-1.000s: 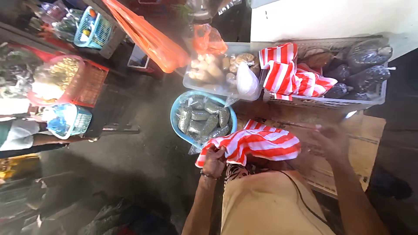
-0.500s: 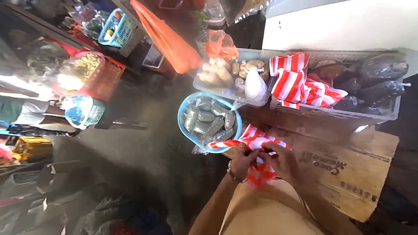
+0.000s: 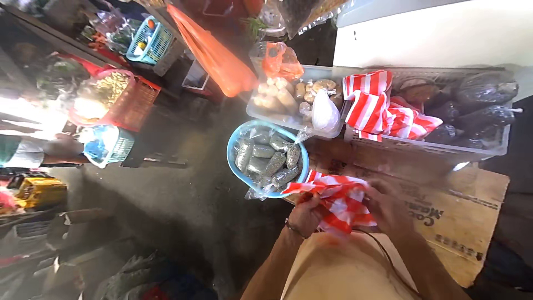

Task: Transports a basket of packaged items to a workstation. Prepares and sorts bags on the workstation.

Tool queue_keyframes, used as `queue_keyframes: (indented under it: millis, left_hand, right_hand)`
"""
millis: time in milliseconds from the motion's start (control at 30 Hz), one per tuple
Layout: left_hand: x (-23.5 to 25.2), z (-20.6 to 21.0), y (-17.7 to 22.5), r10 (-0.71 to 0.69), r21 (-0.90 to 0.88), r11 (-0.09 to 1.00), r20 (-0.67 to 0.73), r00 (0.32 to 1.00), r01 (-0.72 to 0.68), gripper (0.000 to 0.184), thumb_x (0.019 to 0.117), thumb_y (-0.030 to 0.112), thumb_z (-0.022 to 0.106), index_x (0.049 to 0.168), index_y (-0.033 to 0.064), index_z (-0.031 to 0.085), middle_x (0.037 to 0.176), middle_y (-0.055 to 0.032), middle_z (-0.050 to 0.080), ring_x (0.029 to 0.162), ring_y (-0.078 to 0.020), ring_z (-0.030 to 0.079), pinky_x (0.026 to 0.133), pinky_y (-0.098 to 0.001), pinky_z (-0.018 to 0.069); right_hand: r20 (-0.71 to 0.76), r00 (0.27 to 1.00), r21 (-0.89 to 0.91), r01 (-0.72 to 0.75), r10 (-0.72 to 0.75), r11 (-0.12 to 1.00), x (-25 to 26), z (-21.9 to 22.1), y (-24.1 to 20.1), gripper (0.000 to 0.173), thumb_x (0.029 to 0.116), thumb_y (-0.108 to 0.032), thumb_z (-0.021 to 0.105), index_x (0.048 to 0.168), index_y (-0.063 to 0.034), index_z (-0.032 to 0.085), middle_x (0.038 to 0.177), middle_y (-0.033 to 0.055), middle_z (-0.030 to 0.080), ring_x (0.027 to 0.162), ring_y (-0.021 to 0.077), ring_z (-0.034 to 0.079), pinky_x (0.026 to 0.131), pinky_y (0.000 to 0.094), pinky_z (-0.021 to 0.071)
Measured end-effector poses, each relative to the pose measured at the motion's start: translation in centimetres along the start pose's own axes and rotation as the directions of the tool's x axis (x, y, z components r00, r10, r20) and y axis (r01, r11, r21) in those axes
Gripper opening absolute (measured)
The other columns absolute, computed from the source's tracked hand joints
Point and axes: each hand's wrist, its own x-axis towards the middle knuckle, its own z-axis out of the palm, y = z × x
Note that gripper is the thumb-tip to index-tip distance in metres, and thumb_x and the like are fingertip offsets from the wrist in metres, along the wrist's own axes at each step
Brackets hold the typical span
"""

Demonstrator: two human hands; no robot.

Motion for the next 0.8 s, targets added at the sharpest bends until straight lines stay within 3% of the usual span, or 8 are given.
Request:
queue_keyframes:
  millis: [133,367,467,567,633,700,733,800]
  left_hand:
    - [0.7,0.4,-0.1,-0.013,-0.228,0.974,-0.061,0.998,-0.001,0.039,0.1120,0.021,0.027,0.102,0.0098,0.062,0.087,-0.0067,0.075,0.081,-0.0173,0.074,0.081,-0.0330,0.0619]
    - [0.4,-1.2,6.8,0.228,-0.160,0.932,-0.438,0.870,-0.325,0.040,0.1124,0.028,0.027,0.094,0.0119,0.058,0.077,-0.0019,0.071,0.072,-0.0130,0.072,0.066,-0.0302,0.0616]
    - [0.8,-1.6,6.6,0.218,-0.123,0.951,-0.379,0.899,-0.283,0.032,0.1121,0.025,0.031,0.102,0.0107,0.058,0.083,-0.0044,0.073,0.077,-0.0155,0.073,0.069,-0.0337,0.0626]
    - [1.4,-0.3,5.2,0.234,0.094,0.972,-0.281,0.931,-0.216,0.022,0.1120,0.020,0.035,0.119,0.0079,0.052,0.092,-0.0048,0.069,0.084,-0.0153,0.069,0.075,-0.0370,0.0606]
    - [1.3,2.0,4.1,0.195,0.278,0.949,-0.137,0.971,-0.151,0.016,0.1089,0.017,0.041,0.112,0.0081,0.054,0.084,-0.0009,0.066,0.075,-0.0110,0.066,0.070,-0.0330,0.0597]
    - [0.8,4.4,3.6,0.172,0.430,0.880,0.111,0.979,-0.204,0.007,0.1017,0.014,0.050,0.105,0.0093,0.053,0.078,0.0034,0.064,0.067,-0.0054,0.064,0.063,-0.0255,0.0568]
    - [0.3,5.3,4.0,0.210,0.558,0.770,0.237,0.949,-0.309,0.016,0.0955,0.013,0.058,0.110,0.0072,0.053,0.083,0.0044,0.065,0.070,-0.0027,0.063,0.064,-0.0222,0.0549]
    - [-0.9,5.7,5.2,0.312,0.844,0.140,0.459,0.832,-0.518,0.073,0.0737,0.031,0.087,0.132,-0.0009,0.057,0.110,-0.0079,0.068,0.088,-0.0144,0.067,0.073,-0.0328,0.0574]
  right_hand:
    - [0.076,0.896,0.418,-0.427,0.437,0.802,0.9,-2.1,-0.2,0.035,0.1096,-0.017,0.033,0.096,-0.0056,0.064,0.085,0.0075,0.073,0.074,0.0135,0.072,0.067,0.0290,0.0622]
    - [-0.492,0.860,0.396,0.082,0.135,0.915,2.3,-15.7,-2.4,0.024,0.1089,-0.019,0.029,0.101,-0.0143,0.051,0.079,-0.0032,0.063,0.072,0.0057,0.066,0.066,0.0245,0.0592]
    - [-0.598,0.797,-0.117,0.019,-0.085,0.993,3.2,-17.4,-2.3,0.021,0.1045,-0.014,0.050,0.125,-0.0089,0.051,0.097,0.0010,0.063,0.077,0.0065,0.064,0.066,0.0259,0.0568]
    - [-0.083,0.816,-0.700,0.362,-0.572,0.616,1.6,-12.6,-4.4,0.086,0.0890,-0.025,0.075,0.151,0.0119,0.028,0.151,0.0306,0.041,0.135,0.0290,0.048,0.109,0.0407,0.0455]
    - [0.409,0.731,-0.757,0.606,-0.547,0.243,1.6,-6.8,-4.8,0.102,0.0796,-0.045,0.083,0.152,0.0077,0.035,0.156,0.0361,0.034,0.147,0.0455,0.034,0.120,0.0576,0.0328]
    - [0.655,0.664,-0.705,0.709,-0.360,0.024,2.5,-2.3,-3.2,0.082,0.0695,-0.033,0.088,0.139,-0.0017,0.059,0.150,0.0314,0.048,0.141,0.0582,0.038,0.112,0.0784,0.0263]
    - [0.683,0.685,-0.703,0.710,-0.252,0.026,3.4,-1.5,-2.2,0.064,0.0669,-0.012,0.088,0.128,-0.0067,0.070,0.143,0.0229,0.059,0.138,0.0561,0.044,0.109,0.0816,0.0262]
    - [0.553,0.832,-0.789,0.539,-0.044,0.295,4.4,-1.8,-1.3,0.031,0.0877,0.005,0.065,0.116,-0.0015,0.072,0.119,0.0102,0.072,0.122,0.0289,0.062,0.106,0.0584,0.0456]
